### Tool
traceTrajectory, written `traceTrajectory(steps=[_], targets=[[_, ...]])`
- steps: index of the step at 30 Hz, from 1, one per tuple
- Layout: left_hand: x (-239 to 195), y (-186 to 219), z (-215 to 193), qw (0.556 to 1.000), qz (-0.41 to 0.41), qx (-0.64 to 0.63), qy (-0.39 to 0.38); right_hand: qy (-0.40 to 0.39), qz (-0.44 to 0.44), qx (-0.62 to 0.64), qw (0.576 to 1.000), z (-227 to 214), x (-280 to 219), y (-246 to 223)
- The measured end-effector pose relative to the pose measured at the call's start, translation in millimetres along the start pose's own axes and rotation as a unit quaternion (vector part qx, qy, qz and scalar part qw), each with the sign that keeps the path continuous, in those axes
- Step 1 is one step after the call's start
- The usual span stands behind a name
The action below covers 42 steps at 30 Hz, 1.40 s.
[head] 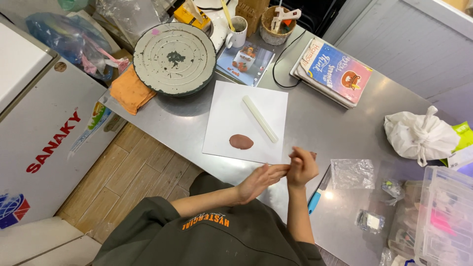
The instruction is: The person is molding a small piece of brown clay using their hands and a rolling tool.
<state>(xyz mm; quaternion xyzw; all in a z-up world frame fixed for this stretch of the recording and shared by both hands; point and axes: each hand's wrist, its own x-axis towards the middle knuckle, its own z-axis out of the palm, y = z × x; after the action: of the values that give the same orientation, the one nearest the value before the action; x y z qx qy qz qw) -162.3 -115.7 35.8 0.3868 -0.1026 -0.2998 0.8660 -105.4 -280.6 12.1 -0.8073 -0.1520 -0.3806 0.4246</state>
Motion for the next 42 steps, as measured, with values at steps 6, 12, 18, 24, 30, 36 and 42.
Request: traceTrajectory(steps=[6, 12, 18, 24, 30, 36, 42], targets=[[9, -30, -35, 0.992, -0.015, 0.061, 0.106, 0.193, 0.212, 0.369, 0.884, 0, -19, 45], [24, -55, -23, 0.985, -0.023, 0.015, 0.169, 0.076, 0.261, 0.364, 0.891, 46, -84, 2], [23, -65, -70, 0.963, 0.049, 0.031, 0.263, -0.213, 0.237, 0.41, 0.854, 16, -63, -33], [25, -72, -197, 0.863, 0.149, 0.293, 0.384, -0.232, 0.31, 0.243, 0.89, -15, -81, 1], [28, -75, -220, 0.804, 0.147, 0.388, 0.427, -0.155, 0.357, 0.243, 0.888, -25, -89, 15], [60, -98, -162, 0.878, 0.043, 0.11, 0.464, -0.195, 0.339, 0.212, 0.895, 1, -72, -4], [28, 7, -36, 0.942, 0.124, 0.278, 0.143, -0.186, 0.32, 0.152, 0.916, -3, -7, -41]])
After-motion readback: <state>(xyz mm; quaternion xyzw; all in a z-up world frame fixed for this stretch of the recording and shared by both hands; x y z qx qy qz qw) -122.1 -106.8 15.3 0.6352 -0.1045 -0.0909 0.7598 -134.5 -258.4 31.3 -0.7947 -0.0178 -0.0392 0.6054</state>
